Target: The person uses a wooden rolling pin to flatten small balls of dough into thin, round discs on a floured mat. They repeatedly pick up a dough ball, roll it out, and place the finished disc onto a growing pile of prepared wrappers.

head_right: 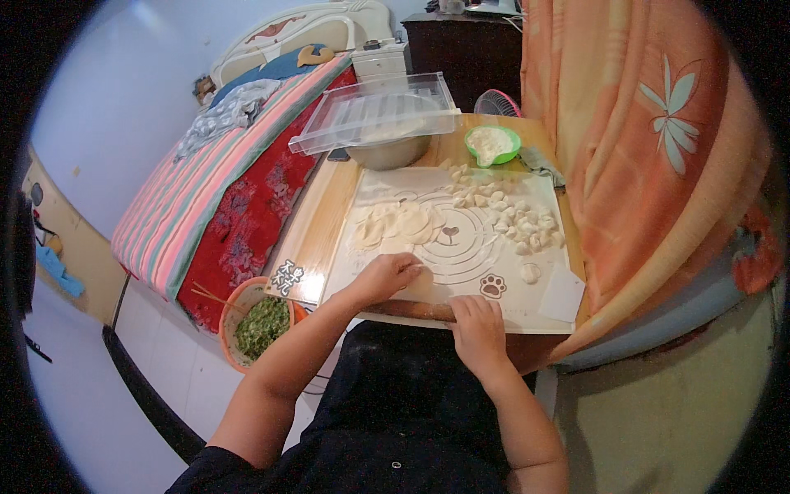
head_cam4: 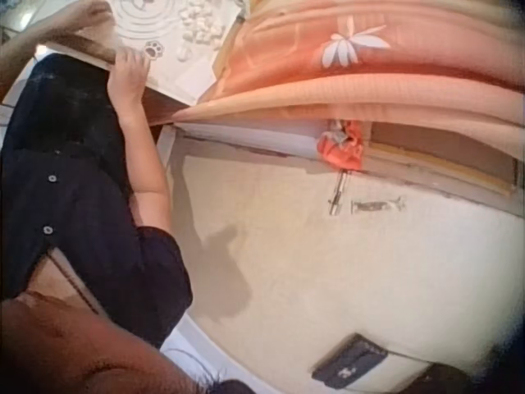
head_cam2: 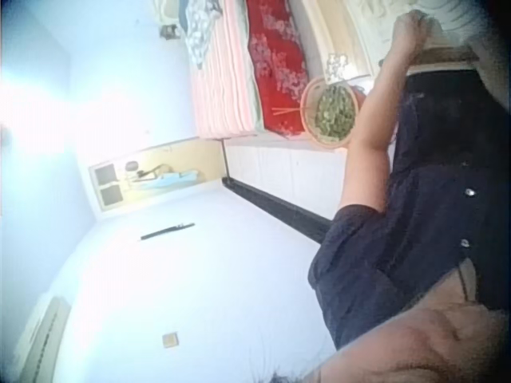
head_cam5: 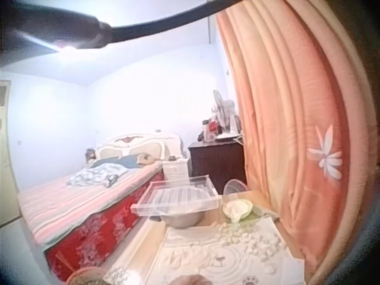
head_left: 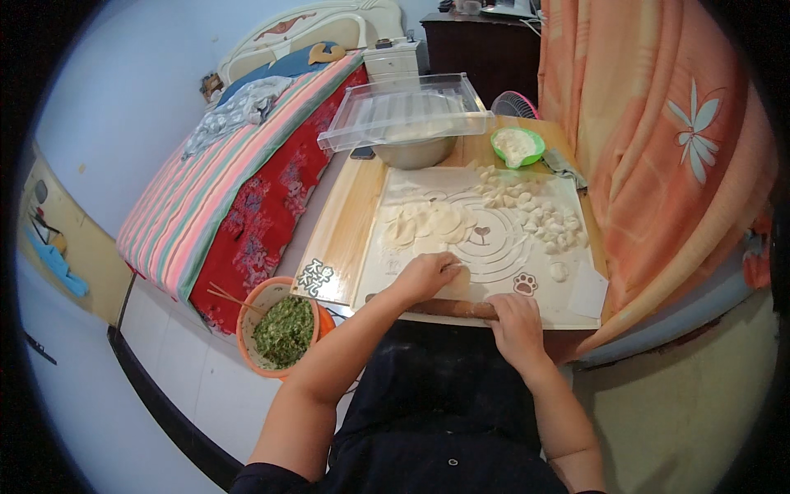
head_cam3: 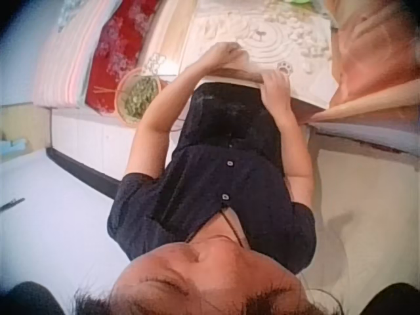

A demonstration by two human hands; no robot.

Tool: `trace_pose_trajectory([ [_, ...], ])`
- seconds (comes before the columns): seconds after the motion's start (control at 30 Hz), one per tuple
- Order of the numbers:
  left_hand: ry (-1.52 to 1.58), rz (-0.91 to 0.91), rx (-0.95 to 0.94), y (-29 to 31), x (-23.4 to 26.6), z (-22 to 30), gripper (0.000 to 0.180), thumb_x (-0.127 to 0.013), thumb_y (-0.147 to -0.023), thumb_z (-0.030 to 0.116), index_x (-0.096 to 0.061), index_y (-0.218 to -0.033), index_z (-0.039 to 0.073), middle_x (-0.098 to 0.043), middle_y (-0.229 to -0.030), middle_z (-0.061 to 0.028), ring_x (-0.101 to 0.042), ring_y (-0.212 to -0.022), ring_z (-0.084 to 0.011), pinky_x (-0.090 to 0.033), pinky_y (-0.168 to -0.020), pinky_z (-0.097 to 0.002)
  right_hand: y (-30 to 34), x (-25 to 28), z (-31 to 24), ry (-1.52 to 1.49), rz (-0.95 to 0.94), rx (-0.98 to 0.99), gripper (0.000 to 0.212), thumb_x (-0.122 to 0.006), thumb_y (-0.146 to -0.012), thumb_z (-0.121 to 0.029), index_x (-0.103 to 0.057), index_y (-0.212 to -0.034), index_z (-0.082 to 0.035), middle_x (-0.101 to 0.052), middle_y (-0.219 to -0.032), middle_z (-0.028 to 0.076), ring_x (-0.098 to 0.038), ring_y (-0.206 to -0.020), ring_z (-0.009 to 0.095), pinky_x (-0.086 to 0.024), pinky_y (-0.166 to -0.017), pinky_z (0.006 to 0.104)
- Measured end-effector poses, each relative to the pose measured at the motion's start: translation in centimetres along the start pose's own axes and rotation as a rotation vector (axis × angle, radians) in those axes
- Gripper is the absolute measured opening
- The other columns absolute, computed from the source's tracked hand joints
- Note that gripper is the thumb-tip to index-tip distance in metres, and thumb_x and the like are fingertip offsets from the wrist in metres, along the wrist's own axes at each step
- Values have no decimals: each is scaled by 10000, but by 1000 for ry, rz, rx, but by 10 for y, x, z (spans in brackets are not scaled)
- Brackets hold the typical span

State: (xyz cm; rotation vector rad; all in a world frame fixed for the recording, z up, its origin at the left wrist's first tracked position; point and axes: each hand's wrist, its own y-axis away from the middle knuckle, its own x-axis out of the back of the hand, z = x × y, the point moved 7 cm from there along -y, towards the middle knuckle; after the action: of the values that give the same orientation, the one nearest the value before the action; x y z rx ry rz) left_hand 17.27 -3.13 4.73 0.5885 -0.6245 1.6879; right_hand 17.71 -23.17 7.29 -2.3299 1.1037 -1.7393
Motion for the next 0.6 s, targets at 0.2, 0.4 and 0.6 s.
trace_pose_trajectory([
  [0.2, -125, -80, -505, 9, -4, 13, 210, -562, -930, 174, -695, -1023, 41, -682, -1091, -178, -627, -1038, -359, -503, -893, -374, 15, 9, 5, -21, -17, -20, 403, -735, -712, -57, -605, -1093, -42, -637, -1054, 96, -573, -1048, 278, -410, -892, 404],
  [0.4, -301, 29, -194, 38, 14, -13, 317, -511, -973, 208, -608, -1252, 92, -554, -1365, -148, -470, -1319, -303, -363, -1089, -460, -8, -10, 26, 54, -82, -4, 441, -685, -827, -180, -574, -1232, -47, -566, -1298, 130, -470, -1274, 284, -350, -1047, 430],
  [0.6, -712, 398, 43, 15, 19, -30, 562, -433, -986, 451, -493, -1395, 71, -469, -1454, -155, -395, -1380, -292, -255, -1143, -516, -83, -60, 68, 219, -132, -125, 591, -531, -959, -400, -447, -1427, -50, -324, -1559, 130, -220, -1472, 276, -179, -1188, 475],
])
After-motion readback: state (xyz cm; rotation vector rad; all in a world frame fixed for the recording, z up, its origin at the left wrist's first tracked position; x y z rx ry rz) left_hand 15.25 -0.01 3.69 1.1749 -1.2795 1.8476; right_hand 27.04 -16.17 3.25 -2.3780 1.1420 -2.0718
